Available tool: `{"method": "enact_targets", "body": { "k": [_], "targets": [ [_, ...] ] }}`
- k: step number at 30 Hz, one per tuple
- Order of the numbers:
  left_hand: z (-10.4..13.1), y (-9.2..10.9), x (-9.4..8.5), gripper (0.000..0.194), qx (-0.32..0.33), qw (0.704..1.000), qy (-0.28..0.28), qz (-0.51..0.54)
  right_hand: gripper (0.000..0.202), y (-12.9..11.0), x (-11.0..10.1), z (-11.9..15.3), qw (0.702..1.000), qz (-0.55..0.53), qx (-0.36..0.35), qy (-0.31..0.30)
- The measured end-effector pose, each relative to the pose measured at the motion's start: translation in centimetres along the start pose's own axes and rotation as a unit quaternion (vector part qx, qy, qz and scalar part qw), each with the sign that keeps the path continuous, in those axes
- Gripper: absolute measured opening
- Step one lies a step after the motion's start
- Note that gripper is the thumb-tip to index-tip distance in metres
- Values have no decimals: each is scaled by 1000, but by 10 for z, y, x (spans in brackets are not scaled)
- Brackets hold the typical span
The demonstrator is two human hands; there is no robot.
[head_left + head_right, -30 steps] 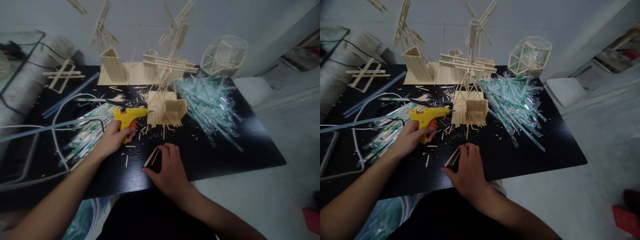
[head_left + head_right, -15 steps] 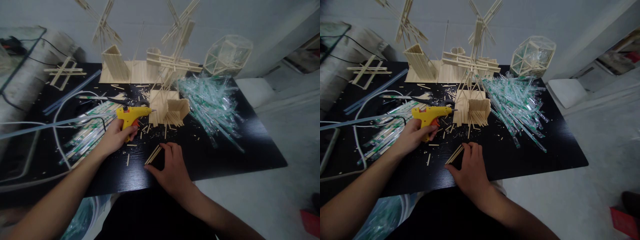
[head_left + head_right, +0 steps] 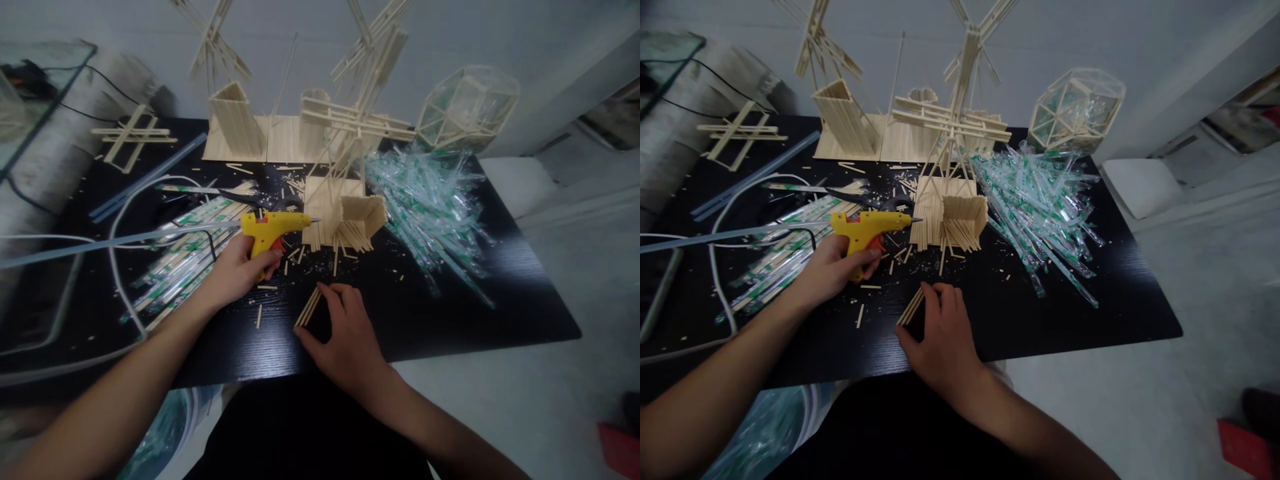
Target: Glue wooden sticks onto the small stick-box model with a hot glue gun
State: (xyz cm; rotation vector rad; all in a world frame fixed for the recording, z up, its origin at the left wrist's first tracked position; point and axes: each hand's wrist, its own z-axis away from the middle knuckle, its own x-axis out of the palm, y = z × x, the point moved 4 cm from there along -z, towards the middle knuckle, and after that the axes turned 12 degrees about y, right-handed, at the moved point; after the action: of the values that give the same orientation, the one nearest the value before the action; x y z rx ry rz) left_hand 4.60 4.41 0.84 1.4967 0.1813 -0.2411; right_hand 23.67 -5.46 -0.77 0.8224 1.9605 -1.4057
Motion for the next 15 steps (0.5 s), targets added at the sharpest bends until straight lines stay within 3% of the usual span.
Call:
{"method": "enact_targets", "body": {
  "k": [8,15],
  "targets": [
    [1,6,2,20,2,1000,-3,-2,78,13,-11,-12,994,-41,-14,-98],
    [1,6,1,25,0,1000,0,-17,92,12,-14,-9,995,-66,-20,-78]
  ]
}}
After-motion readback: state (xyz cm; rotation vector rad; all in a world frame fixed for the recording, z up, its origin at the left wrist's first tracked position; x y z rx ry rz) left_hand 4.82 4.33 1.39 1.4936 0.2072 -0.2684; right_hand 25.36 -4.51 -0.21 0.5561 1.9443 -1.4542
